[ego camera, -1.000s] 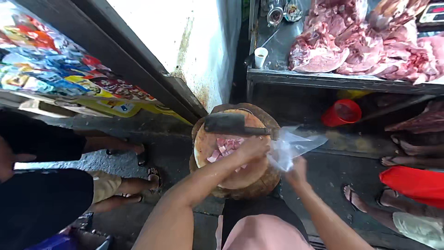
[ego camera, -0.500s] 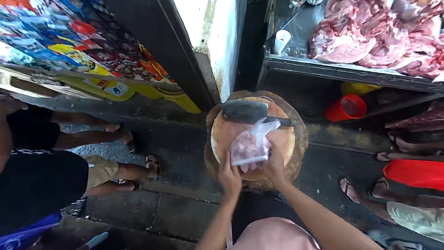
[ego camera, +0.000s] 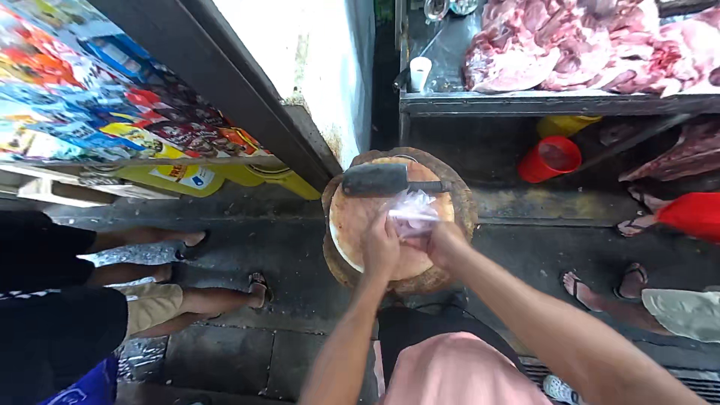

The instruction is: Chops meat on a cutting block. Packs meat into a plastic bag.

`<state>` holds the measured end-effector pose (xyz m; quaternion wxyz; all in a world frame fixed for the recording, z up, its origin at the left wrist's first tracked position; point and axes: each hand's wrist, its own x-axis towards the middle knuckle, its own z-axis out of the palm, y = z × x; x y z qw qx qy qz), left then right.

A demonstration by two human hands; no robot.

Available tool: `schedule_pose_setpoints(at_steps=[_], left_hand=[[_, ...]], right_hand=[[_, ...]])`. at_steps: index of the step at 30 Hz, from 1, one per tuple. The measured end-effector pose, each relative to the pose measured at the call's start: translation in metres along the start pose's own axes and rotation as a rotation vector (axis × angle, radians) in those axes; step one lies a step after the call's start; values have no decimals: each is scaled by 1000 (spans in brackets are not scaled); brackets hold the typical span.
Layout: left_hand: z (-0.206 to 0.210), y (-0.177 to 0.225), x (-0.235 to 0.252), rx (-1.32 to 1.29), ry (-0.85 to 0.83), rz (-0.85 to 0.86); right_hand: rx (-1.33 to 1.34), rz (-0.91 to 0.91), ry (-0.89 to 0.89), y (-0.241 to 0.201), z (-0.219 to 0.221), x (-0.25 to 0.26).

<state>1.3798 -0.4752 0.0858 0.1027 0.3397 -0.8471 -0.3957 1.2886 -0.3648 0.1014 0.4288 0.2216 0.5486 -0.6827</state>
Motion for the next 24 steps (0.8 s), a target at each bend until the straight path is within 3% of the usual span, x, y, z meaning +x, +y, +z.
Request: schedule_pose_setpoints(at_steps=[2,5,7,11,14,15,17,19,21,23,24], left_hand=[[-27,7,28,206,-89,130],[-57,10,59,390,-131,269],[-77,8,69,372,-172,331],[-111,30,38,-22,-264,279],[-61,50,18,5,-536,276],[-41,44,18,35,-568,302],[-19,39,29,-26,-458,419],[-17,54,39,-208,-416,497],[-12,91,30,-397,-567,520],[6,140,14,-415,-750,602],[19,164,6,-374,-785,665]], right_hand=[[-360,-162,-3,-25,-6,0],[-1057,-477,136,-65,-15,-3],[-1204,-605,187,-88,-18,-15],[-1002,-807,81,-97,-1,-58],[-822,-842,-140,-87,-3,-64],[-795,-809,-200,-84,-9,-64],[-753,-800,-267,-79,-42,-61],[-827,-809,-198,-55,-91,-52],[-1015,-882,-89,-20,-122,-36],[-1012,-1079,-1,-2,-121,-35],[-988,-1060,10,-11,-115,-51]])
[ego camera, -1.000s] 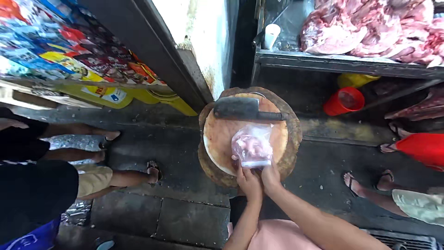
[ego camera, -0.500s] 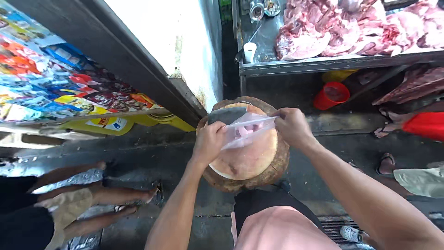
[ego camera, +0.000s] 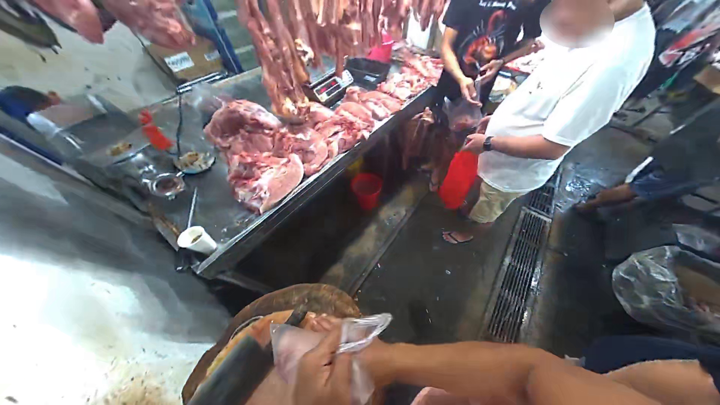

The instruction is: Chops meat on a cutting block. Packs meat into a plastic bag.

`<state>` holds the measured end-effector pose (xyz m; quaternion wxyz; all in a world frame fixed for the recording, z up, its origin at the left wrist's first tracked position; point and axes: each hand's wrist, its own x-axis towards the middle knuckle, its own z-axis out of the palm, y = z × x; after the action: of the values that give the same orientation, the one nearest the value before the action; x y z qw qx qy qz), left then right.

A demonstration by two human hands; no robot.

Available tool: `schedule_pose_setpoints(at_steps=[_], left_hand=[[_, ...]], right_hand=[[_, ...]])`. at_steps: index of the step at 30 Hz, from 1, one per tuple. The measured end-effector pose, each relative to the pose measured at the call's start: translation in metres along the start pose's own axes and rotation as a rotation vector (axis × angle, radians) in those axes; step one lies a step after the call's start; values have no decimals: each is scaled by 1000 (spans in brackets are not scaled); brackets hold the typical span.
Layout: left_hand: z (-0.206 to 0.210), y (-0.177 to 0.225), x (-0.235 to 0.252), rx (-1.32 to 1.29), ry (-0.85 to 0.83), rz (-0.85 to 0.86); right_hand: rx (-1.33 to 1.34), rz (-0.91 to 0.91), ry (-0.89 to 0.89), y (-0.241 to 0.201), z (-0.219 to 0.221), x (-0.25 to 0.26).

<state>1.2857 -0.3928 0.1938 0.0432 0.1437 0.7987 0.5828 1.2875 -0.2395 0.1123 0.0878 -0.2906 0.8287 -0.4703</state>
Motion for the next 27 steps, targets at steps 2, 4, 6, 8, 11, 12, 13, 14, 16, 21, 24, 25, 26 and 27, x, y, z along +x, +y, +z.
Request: schedule_pose_setpoints(at_steps=[2,4,6,8,11,12,13,14,16,21,24,25,26,27], left_hand=[[31,27,39,115,2,60],[51,51,73,146,51,74],[68,69,108,73,42,71],[93,82,143,3,-8,80],[131,109,192,79,-89,179],[142,122,205,165,-73,252],[152,137,217,269,-20,348],[162,151,227,365,20,455],[186,179,247,584,-47,646],[207,135,352,1245,-508,575],[167,114,422,856,-709,672],[168,98,448,641,-669,673],[181,73,473,409,-608,626],[205,39,492,155,-558,533]], right_hand=[[100,266,-39,-43,-44,13],[115,515,-143,-55,-97,33],[141,99,280,25,-91,23],[74,3,211,68,-121,22],[136,16,109,95,-202,25],[180,-14,138,102,-230,25],[204,-113,224,117,-251,25],[223,-209,313,128,-275,26],[315,36,214,99,-354,13],[62,142,146,163,-422,2],[178,188,141,173,-469,-5],[310,248,201,168,-481,-1],[459,319,277,164,-488,7],[603,417,368,162,-492,19]])
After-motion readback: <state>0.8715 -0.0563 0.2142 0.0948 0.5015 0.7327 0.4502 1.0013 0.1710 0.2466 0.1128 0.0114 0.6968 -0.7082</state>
